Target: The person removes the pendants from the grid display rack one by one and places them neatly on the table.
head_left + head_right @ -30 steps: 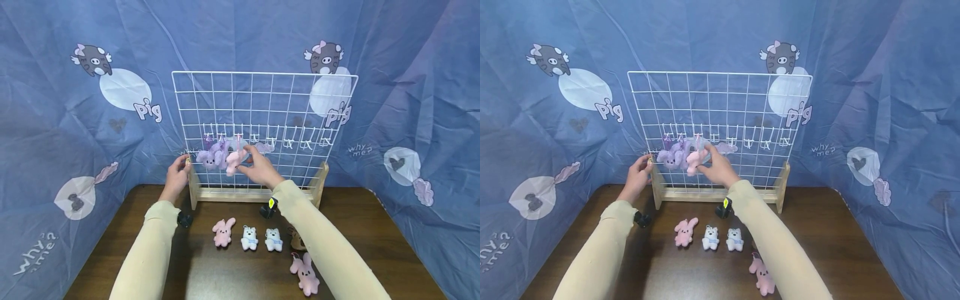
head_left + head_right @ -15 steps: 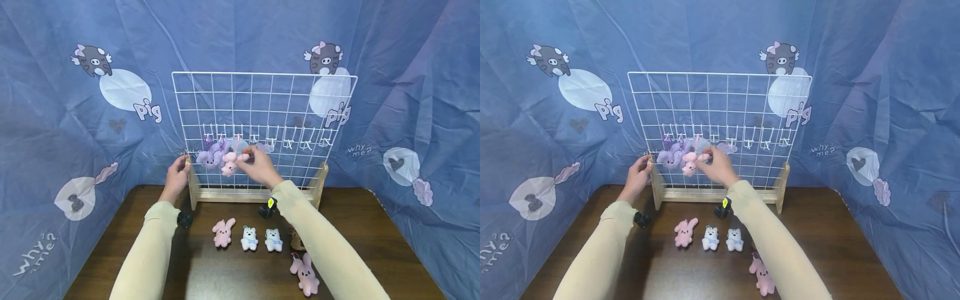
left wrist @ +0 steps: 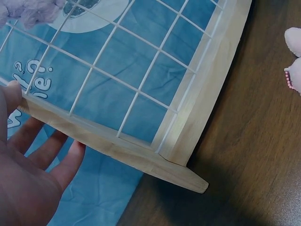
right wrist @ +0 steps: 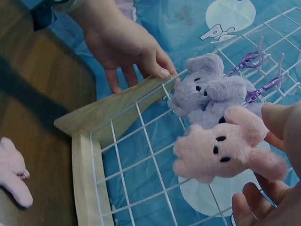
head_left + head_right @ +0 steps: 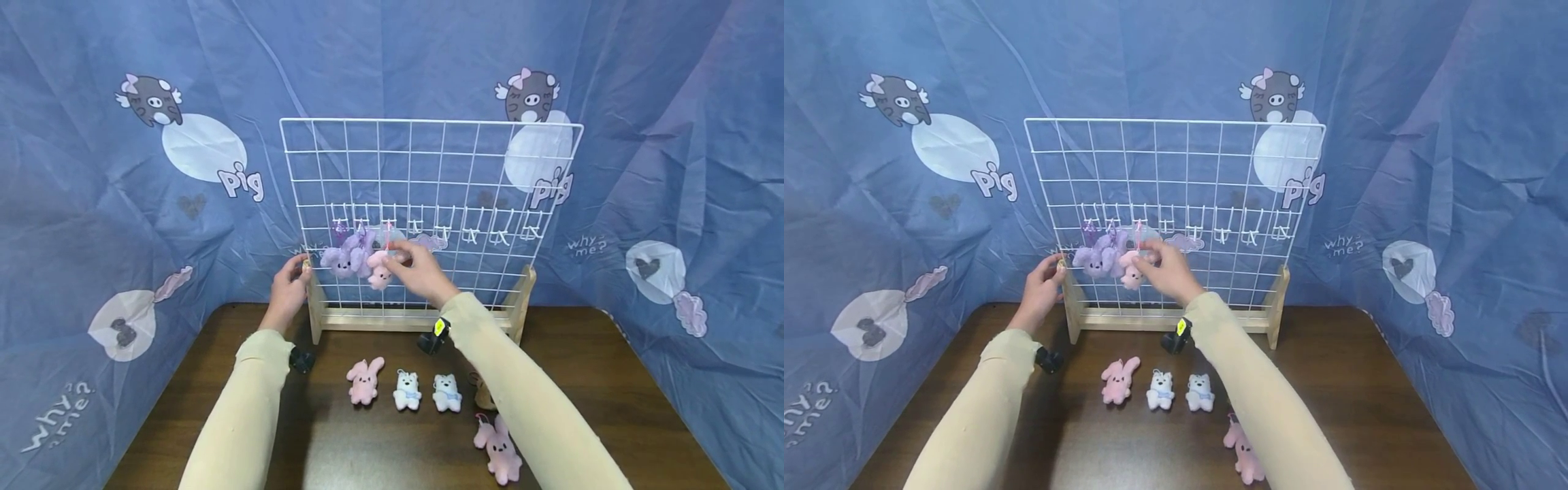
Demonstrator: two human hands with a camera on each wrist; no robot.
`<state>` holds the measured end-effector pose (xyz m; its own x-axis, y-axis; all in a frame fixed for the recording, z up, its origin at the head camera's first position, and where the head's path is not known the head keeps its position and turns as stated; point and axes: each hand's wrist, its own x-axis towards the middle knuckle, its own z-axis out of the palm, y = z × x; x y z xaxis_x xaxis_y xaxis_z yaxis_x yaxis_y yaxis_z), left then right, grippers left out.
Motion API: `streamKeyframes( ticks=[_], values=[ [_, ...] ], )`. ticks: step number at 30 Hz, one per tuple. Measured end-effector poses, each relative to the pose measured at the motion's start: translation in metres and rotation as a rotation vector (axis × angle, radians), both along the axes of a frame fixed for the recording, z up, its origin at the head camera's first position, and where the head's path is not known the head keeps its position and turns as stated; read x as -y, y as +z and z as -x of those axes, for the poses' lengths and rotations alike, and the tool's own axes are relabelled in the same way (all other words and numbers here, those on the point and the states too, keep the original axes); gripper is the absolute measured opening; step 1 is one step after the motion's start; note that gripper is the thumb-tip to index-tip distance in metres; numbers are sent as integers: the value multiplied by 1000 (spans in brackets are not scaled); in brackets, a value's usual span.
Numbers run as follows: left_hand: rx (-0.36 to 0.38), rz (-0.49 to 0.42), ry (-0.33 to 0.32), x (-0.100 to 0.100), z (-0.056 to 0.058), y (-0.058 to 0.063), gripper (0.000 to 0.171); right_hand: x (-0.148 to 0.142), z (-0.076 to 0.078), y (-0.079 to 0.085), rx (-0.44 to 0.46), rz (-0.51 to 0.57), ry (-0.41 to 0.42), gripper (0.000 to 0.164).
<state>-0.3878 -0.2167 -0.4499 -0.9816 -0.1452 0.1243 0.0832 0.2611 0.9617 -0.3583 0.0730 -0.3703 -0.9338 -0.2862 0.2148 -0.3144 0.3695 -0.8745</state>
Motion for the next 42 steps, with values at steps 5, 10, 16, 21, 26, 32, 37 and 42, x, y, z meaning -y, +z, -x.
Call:
streamKeyframes(
  ticks=[5,10,16,21,26,32,37,42],
  values=[
    [12,1,-1,0,0,0,44,2,-2,-1,-14,22,9,28],
    [8,5,0,0,0,0,45,3,-3,-2,-54,67,-4,17],
    [-16,26,9,0,-1,0,44,3,-6,0,-40,64,-32,18],
    [-31,39,11,-1,-1,0,44,0,-10,0,-18,75,-50,19],
    [-27,26,9,-1,-2,0,44,-3,-12,-1,-44,93,-47,22],
    [-27,26,8,-1,-2,2,44,-4,-15,0,-91,115,-47,21],
    [-23,24,7,-2,-2,2,44,-5,-18,3,-109,128,-47,21],
    [-27,31,8,-1,-1,1,44,-7,-21,5,-128,147,-17,21]
  ],
)
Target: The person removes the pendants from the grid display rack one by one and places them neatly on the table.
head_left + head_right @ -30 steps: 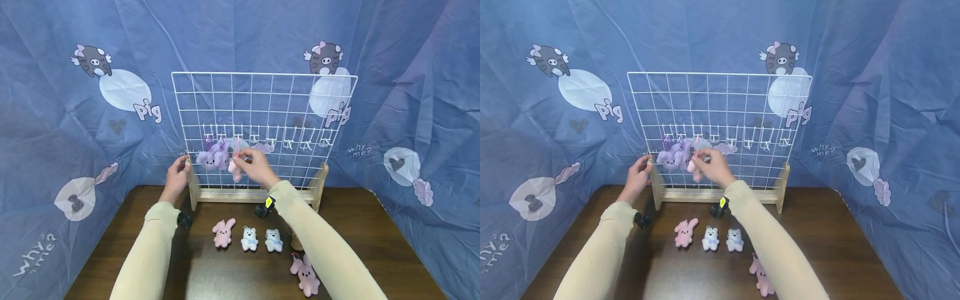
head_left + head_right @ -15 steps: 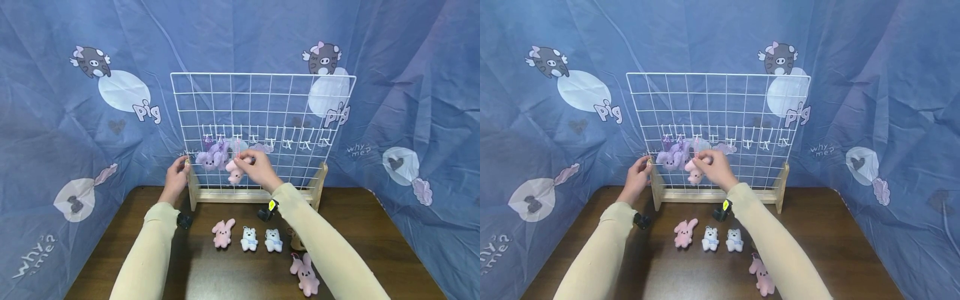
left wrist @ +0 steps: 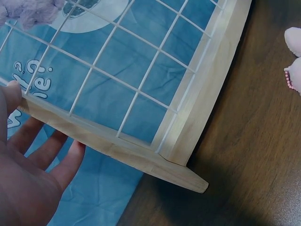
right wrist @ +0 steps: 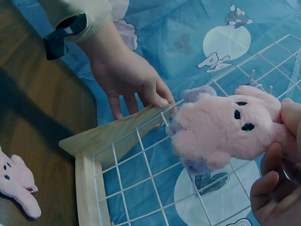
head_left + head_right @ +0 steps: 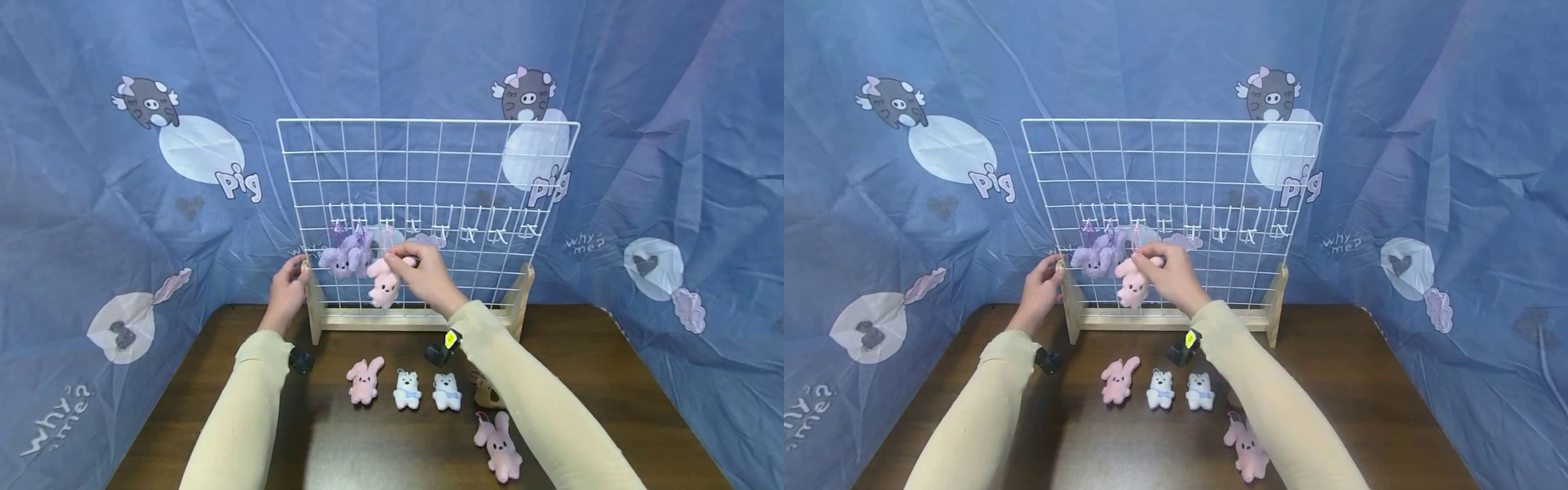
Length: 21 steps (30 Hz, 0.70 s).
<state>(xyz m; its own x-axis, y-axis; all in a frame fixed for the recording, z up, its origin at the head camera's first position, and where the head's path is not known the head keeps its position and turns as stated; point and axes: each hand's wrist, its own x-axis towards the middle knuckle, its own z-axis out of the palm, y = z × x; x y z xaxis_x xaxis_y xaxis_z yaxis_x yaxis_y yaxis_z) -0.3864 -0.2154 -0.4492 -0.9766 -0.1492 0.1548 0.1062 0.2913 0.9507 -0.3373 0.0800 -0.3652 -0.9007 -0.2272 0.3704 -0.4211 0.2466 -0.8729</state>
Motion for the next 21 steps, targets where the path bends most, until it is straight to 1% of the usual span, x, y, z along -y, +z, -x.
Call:
streamKeyframes(
  ticks=[7,12,18,21],
  values=[
    [4,-8,-2,1,0,-1,44,-7,-7,5,3,-12,40,19],
    [10,-13,-6,1,-1,2,44,-11,-10,4,-6,-1,77,20],
    [12,-3,-8,2,0,1,45,-19,-18,-1,50,-2,113,20],
    [16,3,-9,1,0,0,45,-24,-24,-4,72,-39,126,20]
  ],
)
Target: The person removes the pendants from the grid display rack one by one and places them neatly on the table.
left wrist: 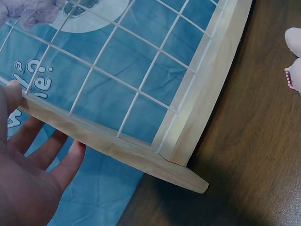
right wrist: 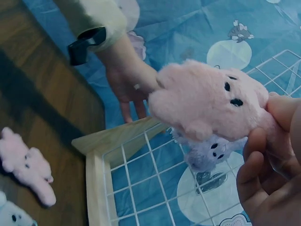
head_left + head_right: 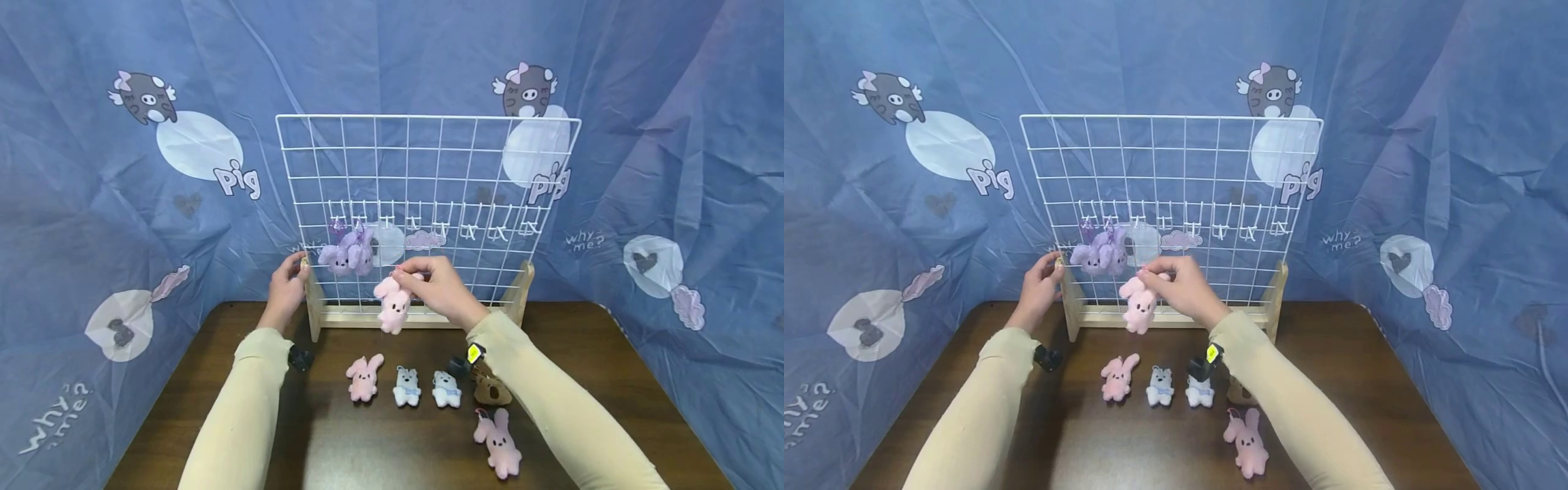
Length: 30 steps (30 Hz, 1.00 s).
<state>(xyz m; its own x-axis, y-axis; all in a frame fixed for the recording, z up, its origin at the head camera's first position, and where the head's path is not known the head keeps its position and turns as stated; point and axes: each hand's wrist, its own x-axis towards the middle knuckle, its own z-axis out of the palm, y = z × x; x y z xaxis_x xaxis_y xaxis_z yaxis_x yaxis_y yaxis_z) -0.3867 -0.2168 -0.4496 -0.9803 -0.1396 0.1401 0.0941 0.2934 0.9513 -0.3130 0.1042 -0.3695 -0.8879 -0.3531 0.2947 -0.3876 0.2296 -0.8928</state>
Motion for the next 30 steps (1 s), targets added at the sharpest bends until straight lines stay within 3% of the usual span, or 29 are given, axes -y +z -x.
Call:
streamKeyframes(
  ticks=[15,30],
  values=[
    [-4,-10,8,0,-1,0,44,-40,-26,-25,-19,-149,65,15],
    [-12,-6,9,0,1,-2,43,-76,-44,-75,85,-259,174,15]
  ],
)
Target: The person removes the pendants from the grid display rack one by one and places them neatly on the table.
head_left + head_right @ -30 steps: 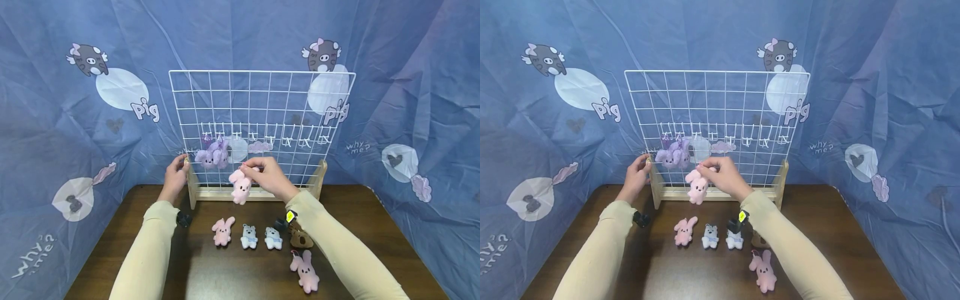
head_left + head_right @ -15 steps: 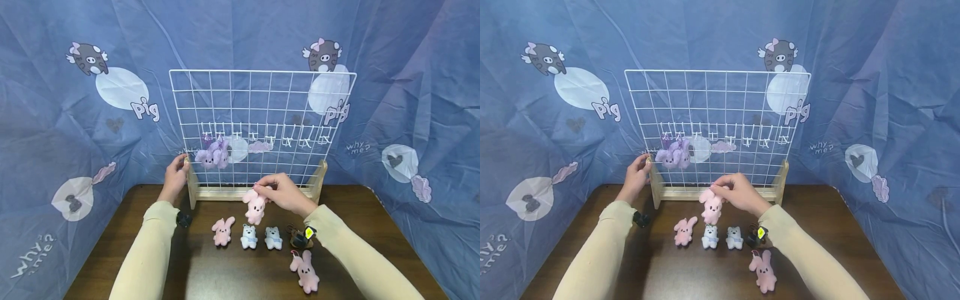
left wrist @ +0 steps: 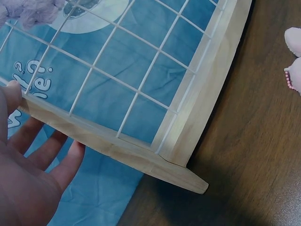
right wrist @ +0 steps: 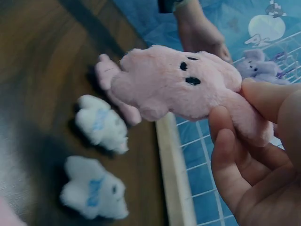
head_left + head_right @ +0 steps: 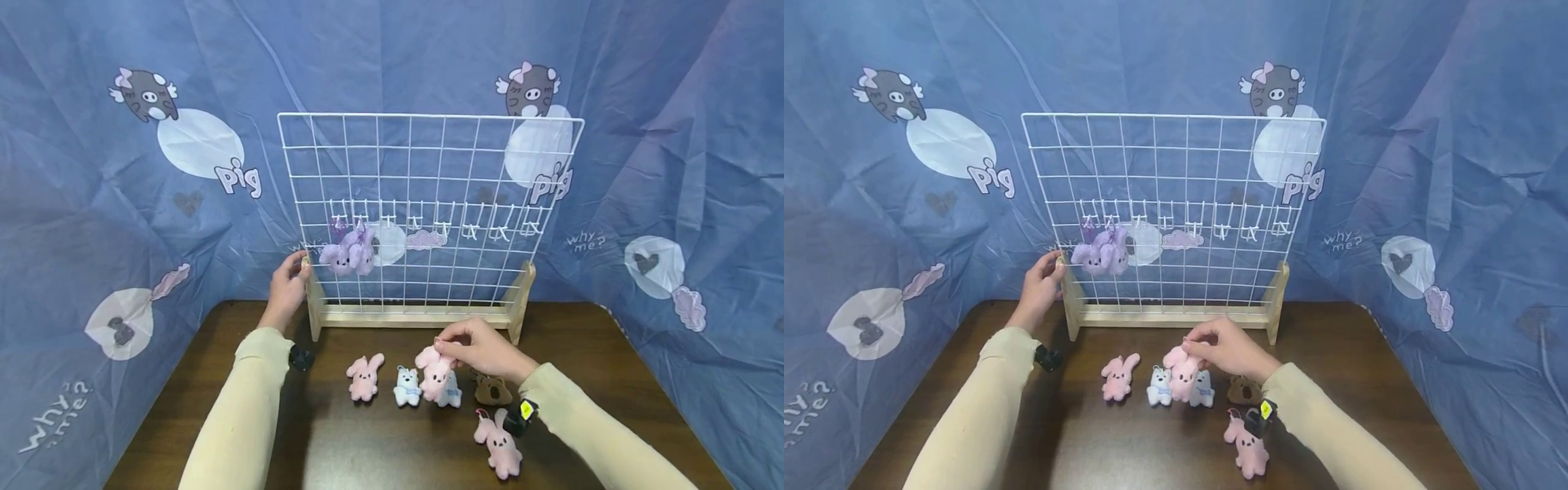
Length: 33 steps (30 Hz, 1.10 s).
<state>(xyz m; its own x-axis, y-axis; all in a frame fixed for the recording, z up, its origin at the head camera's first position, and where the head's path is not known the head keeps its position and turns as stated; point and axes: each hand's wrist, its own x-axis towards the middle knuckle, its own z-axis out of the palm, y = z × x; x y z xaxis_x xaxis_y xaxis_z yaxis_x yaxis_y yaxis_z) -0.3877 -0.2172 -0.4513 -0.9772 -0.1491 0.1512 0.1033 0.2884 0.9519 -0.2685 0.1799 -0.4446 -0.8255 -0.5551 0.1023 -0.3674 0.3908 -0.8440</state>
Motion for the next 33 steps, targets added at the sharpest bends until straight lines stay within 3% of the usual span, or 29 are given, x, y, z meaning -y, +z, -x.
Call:
streamKeyframes(
  ticks=[13,20,24,33],
  values=[
    [-2,-20,0,0,1,2,43,-13,-18,-36,94,-22,55,10],
    [3,-10,4,0,0,1,43,-16,-28,-52,119,-45,128,11],
    [2,-9,4,0,1,0,43,-18,-30,-59,108,-75,159,10],
    [-6,-9,6,0,0,1,42,-16,-35,-63,-47,-203,204,7]
  ],
)
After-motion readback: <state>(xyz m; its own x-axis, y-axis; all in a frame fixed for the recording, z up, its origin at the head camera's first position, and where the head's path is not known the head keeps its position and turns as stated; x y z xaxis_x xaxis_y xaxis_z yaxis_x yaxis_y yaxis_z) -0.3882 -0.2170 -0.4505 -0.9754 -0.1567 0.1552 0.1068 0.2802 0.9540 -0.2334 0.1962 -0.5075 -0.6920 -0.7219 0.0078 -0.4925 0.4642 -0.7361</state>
